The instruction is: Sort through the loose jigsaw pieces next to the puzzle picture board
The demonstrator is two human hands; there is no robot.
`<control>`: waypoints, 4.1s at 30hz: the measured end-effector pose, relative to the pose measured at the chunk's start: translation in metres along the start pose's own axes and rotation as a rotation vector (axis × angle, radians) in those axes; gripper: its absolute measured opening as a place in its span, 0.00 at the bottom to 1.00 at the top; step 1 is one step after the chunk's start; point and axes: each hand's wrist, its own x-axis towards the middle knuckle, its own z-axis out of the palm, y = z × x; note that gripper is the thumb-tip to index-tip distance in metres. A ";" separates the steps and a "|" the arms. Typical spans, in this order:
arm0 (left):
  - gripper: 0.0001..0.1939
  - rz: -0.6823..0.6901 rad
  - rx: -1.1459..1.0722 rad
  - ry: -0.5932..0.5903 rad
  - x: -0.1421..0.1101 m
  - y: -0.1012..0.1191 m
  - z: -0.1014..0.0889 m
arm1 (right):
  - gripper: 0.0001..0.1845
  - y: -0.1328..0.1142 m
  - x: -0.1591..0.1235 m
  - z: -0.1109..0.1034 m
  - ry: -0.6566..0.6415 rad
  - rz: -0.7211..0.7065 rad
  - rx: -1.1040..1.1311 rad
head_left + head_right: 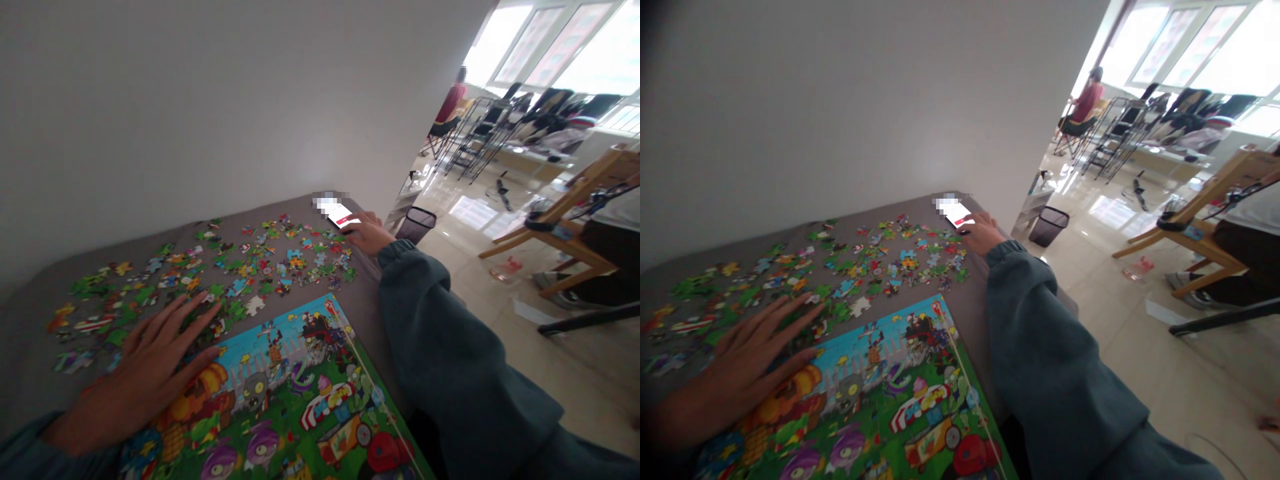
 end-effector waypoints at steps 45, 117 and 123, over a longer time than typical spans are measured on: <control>0.34 0.070 0.034 0.022 -0.005 -0.007 0.007 | 0.28 -0.066 -0.012 0.000 -0.178 -0.306 0.026; 0.29 -0.254 -0.016 0.030 0.038 0.014 -0.028 | 0.20 -0.129 -0.038 0.025 -0.303 -0.688 0.248; 0.28 -0.287 -0.038 0.033 0.019 -0.014 -0.037 | 0.20 -0.129 -0.038 0.025 -0.299 -0.707 0.237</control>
